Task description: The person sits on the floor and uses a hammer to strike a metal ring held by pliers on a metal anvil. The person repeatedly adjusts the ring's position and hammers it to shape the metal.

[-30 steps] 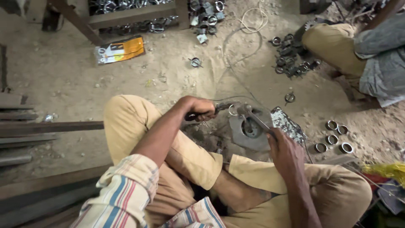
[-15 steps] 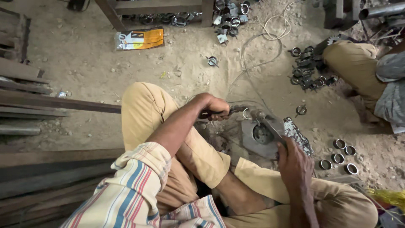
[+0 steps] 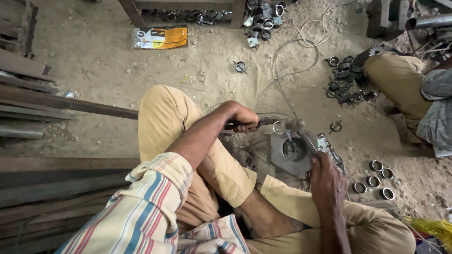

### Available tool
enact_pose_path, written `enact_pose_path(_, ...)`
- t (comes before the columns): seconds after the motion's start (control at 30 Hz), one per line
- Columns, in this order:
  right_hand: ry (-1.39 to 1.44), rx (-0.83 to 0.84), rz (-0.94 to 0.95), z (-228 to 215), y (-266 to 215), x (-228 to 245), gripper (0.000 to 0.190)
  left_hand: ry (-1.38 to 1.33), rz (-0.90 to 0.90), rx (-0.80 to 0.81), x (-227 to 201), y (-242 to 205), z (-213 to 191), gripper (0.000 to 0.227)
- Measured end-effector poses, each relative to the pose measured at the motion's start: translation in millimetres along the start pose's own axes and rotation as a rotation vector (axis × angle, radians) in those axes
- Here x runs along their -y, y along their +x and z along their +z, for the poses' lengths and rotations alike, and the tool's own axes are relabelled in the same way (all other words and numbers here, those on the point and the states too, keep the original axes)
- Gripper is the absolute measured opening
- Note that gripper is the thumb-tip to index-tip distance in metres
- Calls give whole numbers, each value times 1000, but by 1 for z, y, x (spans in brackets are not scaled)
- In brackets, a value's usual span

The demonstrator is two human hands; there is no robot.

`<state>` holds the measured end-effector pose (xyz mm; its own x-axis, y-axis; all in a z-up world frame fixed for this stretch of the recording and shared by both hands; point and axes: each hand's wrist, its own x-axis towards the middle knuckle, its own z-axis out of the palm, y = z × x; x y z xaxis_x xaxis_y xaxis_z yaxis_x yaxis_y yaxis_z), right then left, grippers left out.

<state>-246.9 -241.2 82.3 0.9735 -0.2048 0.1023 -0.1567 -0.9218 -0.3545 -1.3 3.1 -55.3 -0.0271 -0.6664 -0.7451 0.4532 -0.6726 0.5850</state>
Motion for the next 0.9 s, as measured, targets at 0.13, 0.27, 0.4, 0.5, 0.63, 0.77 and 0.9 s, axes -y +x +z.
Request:
enact_pose_path(0.13,88,-7,-21,2,0,-4,23,-4,2,38,1,2,-1,12)
enact_pose_path(0.27,98,-55,-43,2,2,-5,21,13,-21,33,1,6,-1,9)
enact_pose_path(0.4,168,2,6,-4,2,-3,19,-1,-29,67,4,6,-4,9)
enact_pose_path(0.5,125,0,-49,-5,0,0,18,0,-22,97,3,7,-1,10)
enact_pose_path(0.63,159,-80,-67,-10,3,4,18,58,-36,-25,-2,2,-1,11)
enact_pose_path(0.77,102,19,-19,-11,1,5,18,-24,-23,35,5,7,0,11)
enact_pose_path(0.9,130,17,-25,-12,1,4,18,-13,-21,38,4,13,-3,11)
